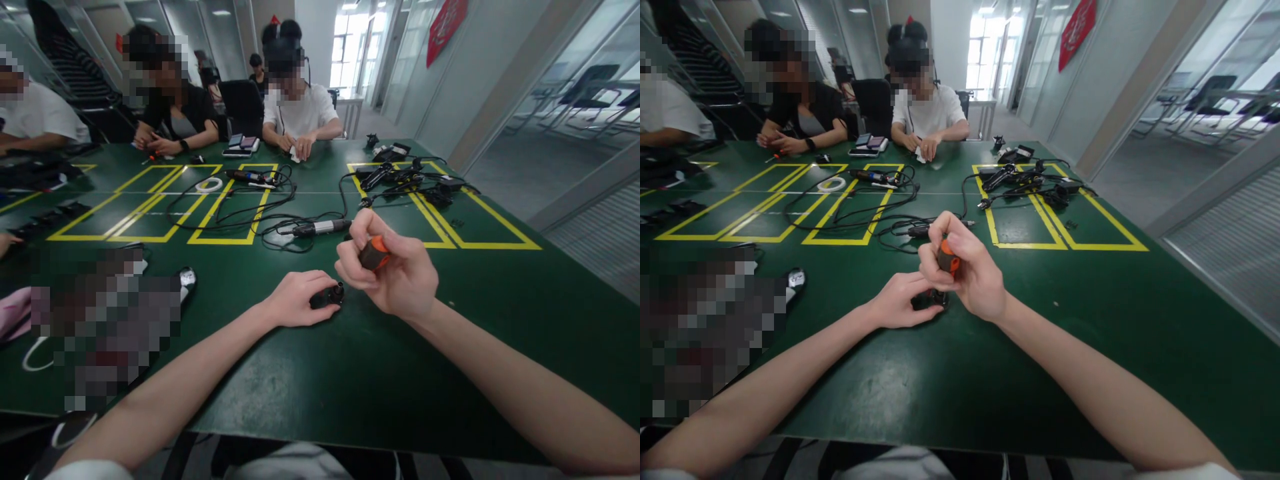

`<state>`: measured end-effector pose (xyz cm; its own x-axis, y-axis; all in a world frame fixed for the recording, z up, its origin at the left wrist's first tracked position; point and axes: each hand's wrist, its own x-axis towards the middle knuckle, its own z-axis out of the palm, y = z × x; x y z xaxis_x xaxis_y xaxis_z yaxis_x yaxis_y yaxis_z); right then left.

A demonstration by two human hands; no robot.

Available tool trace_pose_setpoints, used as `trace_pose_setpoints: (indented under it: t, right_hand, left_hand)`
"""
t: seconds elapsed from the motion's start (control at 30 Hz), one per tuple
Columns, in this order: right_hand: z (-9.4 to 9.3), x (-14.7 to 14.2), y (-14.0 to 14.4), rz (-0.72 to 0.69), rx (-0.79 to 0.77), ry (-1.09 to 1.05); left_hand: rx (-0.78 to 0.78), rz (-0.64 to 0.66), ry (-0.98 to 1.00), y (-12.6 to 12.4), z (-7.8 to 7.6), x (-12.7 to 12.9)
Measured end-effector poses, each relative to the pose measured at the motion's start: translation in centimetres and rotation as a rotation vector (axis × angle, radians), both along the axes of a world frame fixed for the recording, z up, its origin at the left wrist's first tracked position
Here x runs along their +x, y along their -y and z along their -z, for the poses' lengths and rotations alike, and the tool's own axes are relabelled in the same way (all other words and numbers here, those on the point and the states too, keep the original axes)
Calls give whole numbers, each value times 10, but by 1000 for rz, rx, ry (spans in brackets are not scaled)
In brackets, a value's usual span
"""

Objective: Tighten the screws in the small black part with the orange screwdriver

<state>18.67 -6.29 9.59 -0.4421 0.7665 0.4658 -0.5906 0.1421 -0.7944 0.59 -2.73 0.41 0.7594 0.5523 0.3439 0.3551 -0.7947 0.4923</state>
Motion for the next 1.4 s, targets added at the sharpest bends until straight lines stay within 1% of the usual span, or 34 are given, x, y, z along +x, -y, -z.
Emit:
trace_pose_setpoints:
  t: [0.1, 0.2, 0.4, 0.6, 0.73, 0.97, 1.1, 1.2, 1.4]
  right_hand:
    - [-2, 0, -1, 18, 9, 19]
    - [-2, 0, -2, 23, 8, 46]
    - [1, 1, 0, -35, 39, 18]
    - [0, 0, -2, -22, 22, 60]
    - [-1, -1, -3, -35, 5, 86]
    - [1, 1, -2, -36, -4, -19]
    - [0, 0, -3, -32, -5, 9]
    - [0, -1, -4, -41, -10, 33]
    - [1, 2, -3, -47, -7, 1]
  left_hand:
    - [-3, 17, 9, 0, -1, 0]
    - [27, 11, 19, -1, 0, 1]
    - [51, -13, 27, -2, 3, 0]
    - [41, -9, 24, -2, 5, 0]
    - [70, -12, 22, -3, 7, 0]
    - [55, -27, -6, -2, 5, 0]
    - [24, -17, 1, -3, 6, -1]
    - [28, -15, 12, -3, 7, 0]
    - [25, 1, 18, -2, 4, 0]
